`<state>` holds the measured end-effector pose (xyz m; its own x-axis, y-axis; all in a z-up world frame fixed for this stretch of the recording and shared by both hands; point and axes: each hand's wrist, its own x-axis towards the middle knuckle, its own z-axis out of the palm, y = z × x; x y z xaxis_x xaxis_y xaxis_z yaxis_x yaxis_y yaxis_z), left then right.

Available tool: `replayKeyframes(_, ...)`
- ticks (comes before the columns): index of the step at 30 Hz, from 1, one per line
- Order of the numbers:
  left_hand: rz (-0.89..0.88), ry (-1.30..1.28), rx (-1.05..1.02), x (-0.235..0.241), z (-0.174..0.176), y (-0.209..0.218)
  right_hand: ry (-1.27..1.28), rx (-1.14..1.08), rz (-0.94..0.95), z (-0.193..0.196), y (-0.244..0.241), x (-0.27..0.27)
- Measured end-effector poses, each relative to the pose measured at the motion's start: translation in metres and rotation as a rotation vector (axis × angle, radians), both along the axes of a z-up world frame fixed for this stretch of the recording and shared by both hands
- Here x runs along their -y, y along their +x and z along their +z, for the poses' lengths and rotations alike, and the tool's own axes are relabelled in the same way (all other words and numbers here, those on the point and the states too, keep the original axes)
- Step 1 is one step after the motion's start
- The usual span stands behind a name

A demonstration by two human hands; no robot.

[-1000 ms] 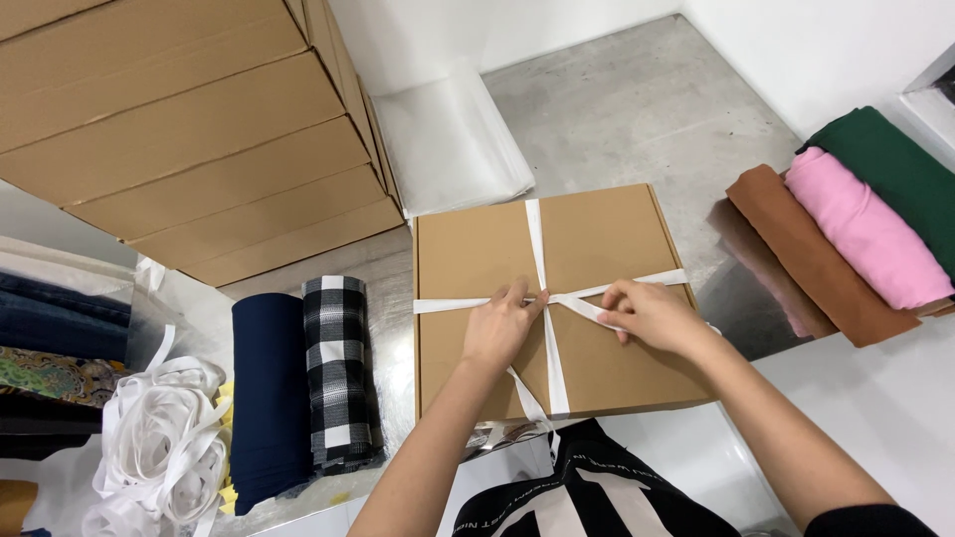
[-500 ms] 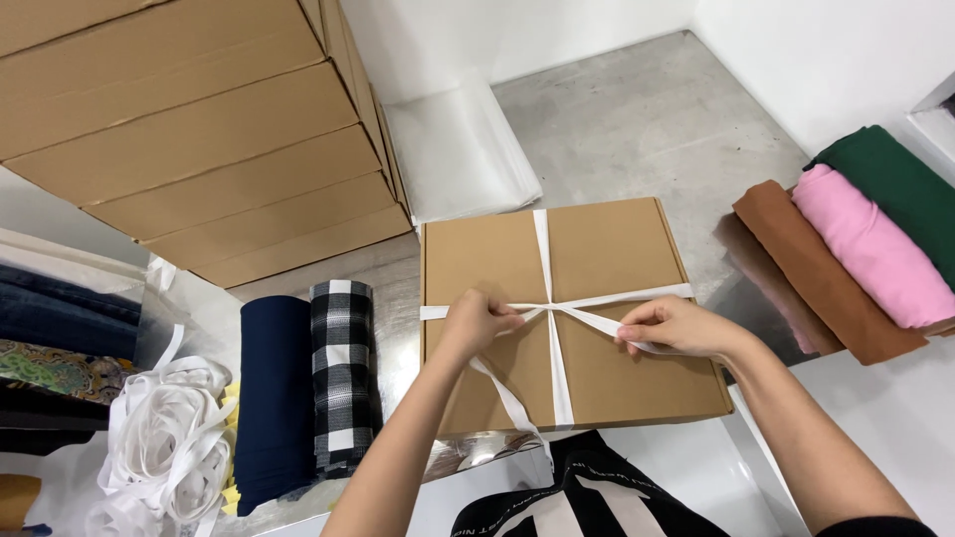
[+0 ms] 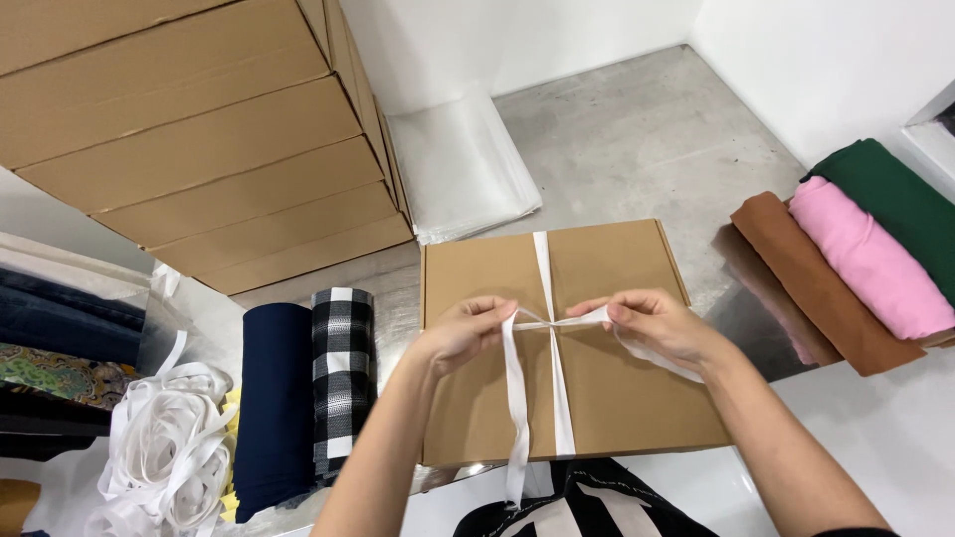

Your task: The person ties a white ribbon around a cardboard box, writes on a yellow sticky note attached to the box, and places it aside. Then, they wrap a folded dark blue garment in a clear plastic bag and place it into a cardboard box.

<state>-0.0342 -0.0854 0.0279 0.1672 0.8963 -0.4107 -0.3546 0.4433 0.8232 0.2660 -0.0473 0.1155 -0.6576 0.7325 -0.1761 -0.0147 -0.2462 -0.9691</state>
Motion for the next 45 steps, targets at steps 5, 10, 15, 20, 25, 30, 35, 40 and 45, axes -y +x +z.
replayKeyframes(5,0.177,0.169,0.122,-0.018,-0.012,0.052,0.08,-0.07,-0.05,-0.02,-0.024,-0.013)
replayKeyframes(10,0.265,0.303,0.122,-0.027,-0.022,0.08,0.224,0.05,-0.024,-0.045,-0.028,-0.024)
replayKeyframes(15,0.138,0.304,-0.359,-0.018,-0.048,0.071,0.21,0.204,0.018,-0.073,-0.024,-0.013)
replayKeyframes(20,0.05,0.298,-0.456,-0.005,-0.063,0.068,0.194,0.205,0.043,-0.091,-0.024,-0.013)
replayKeyframes(25,-0.029,0.307,-0.455,0.009,-0.028,0.065,0.178,0.184,0.029,-0.073,-0.027,-0.001)
replayKeyframes(30,-0.096,0.362,-0.459,0.01,-0.016,0.062,0.15,0.175,0.038,-0.072,-0.028,-0.001)
replayKeyframes(35,-0.116,0.337,-0.387,0.013,-0.015,0.062,0.157,0.175,0.062,-0.055,-0.03,0.001)
replayKeyframes(40,-0.112,0.258,-0.275,0.017,-0.012,0.063,0.186,0.195,0.075,-0.058,-0.031,0.0)
replayKeyframes(45,-0.145,0.225,-0.215,0.026,0.023,0.066,0.232,0.255,0.099,-0.059,-0.035,0.003)
